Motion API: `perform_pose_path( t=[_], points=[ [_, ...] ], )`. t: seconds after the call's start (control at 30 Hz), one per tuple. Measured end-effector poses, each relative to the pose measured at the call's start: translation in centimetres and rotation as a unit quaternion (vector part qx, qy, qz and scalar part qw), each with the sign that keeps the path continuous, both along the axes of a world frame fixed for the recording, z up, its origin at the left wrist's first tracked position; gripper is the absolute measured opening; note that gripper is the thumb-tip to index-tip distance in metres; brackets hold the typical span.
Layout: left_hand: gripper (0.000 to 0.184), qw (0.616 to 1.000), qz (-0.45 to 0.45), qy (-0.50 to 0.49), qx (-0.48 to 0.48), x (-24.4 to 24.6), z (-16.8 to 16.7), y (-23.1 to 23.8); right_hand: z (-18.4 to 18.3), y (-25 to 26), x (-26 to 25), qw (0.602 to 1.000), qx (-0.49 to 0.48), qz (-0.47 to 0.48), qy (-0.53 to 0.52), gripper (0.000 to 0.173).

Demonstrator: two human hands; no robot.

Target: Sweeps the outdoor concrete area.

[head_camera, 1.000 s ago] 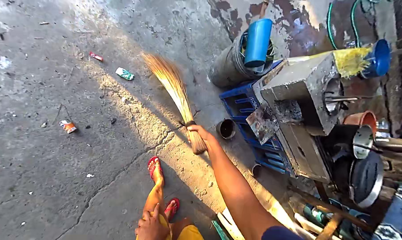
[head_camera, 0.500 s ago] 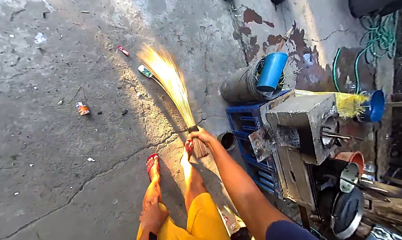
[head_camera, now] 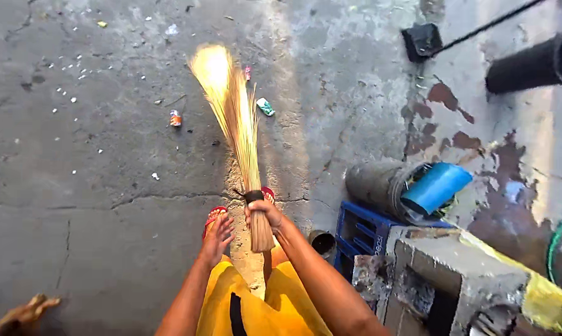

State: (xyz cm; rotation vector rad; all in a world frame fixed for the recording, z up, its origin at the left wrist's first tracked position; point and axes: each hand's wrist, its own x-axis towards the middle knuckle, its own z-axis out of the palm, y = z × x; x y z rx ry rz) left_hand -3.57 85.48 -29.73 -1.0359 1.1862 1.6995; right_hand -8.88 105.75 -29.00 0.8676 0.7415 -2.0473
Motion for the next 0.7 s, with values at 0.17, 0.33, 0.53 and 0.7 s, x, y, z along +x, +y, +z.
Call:
perform_pose_path(
  t=[0.17,0.33,0.53,0.7],
  points=[
    [0.084,0.983,0.168,-0.02,0.063,5.3,4.9,4.2,2.7,-2.1,6.6,0.955,0.057,0.291,-0.031,0.045],
    [0.037,0.936,0.19,-0.297,-0.017,6.8,3.5,13.2,0.3,4.1,8.9,0.861,0.003,0.484,-0.157,0.019],
    [0.035,0.993,-0.04,-0.071,0.085,-11.4,-5.0,18.5,-3.7,8.2,-3.2,0.925,0.337,0.175,-0.028,0.025],
    [0.054,0.985,0.116,0.041,0.12,-10.2,-4.9,14.1,-3.5,5.8,-4.5,0.951,0.205,0.224,0.057,0.059]
  ],
)
